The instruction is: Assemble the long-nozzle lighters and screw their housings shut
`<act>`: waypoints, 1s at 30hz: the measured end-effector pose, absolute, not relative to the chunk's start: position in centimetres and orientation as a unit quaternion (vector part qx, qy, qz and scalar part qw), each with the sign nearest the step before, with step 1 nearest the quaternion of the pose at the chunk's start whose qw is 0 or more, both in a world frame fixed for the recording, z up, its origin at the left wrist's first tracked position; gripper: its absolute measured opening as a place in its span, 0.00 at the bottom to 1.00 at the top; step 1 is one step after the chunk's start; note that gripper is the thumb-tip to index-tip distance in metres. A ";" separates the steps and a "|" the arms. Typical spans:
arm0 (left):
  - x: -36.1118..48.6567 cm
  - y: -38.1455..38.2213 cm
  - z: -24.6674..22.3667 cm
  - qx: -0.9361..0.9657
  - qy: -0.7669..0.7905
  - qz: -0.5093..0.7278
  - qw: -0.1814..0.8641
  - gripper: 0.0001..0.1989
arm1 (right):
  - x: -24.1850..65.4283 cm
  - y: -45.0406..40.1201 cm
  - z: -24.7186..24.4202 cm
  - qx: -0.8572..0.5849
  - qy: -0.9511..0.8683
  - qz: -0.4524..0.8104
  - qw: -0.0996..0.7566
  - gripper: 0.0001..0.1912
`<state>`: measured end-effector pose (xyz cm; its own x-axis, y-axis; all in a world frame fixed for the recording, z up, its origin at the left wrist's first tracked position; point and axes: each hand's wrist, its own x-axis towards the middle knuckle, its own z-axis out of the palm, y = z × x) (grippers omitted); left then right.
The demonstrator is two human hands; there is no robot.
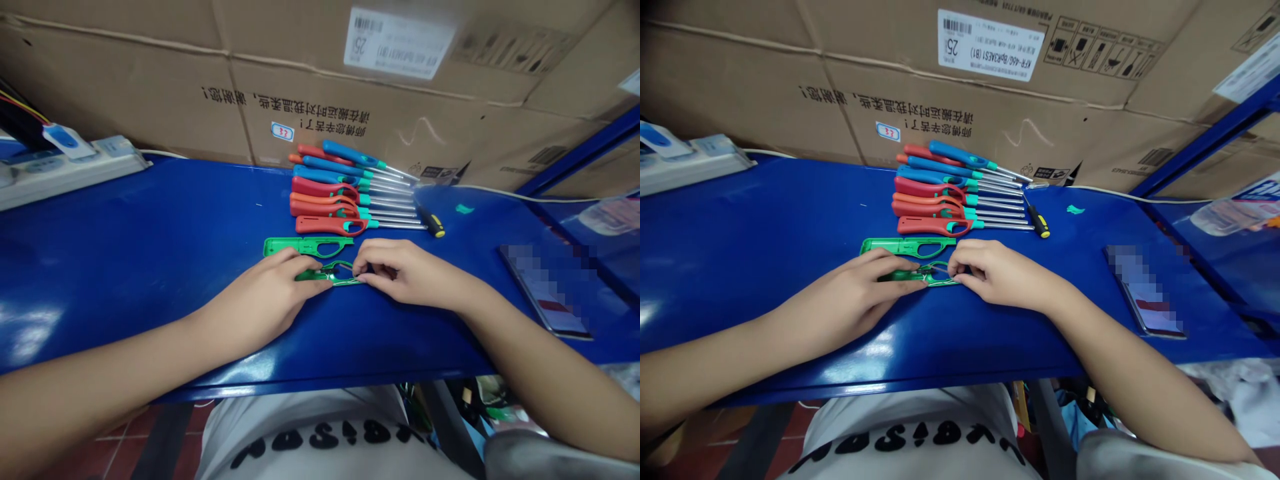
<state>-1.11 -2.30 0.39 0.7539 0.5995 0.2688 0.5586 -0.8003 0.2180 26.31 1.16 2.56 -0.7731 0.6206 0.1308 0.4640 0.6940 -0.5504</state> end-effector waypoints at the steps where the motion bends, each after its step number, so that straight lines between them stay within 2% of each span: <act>1: -1.1 -2.3 0.4 0.935 0.310 0.163 0.061 0.21 | 26.3 1.2 2.6 -0.290 -0.909 0.254 0.156 0.05; 11: -0.8 -2.4 0.6 0.933 0.316 0.154 0.079 0.18 | 26.0 1.3 1.9 -0.270 -0.909 0.266 0.171 0.04; 18: -0.7 -2.3 0.5 0.935 0.305 0.160 0.087 0.20 | 25.8 1.2 1.9 -0.278 -0.904 0.271 0.180 0.05; 23: -0.6 -2.3 0.3 0.931 0.311 0.164 0.093 0.15 | 25.6 1.2 1.8 -0.287 -0.901 0.266 0.185 0.04; 30: -0.6 -2.2 0.2 0.924 0.318 0.184 0.109 0.14 | 25.5 0.8 1.7 -0.283 -0.909 0.253 0.172 0.08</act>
<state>-0.59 -2.21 0.17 0.7299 0.6279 0.2702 0.5476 -0.7737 0.3186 25.55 0.80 1.73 -0.7798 0.6024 0.1701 0.4282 0.7116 -0.5571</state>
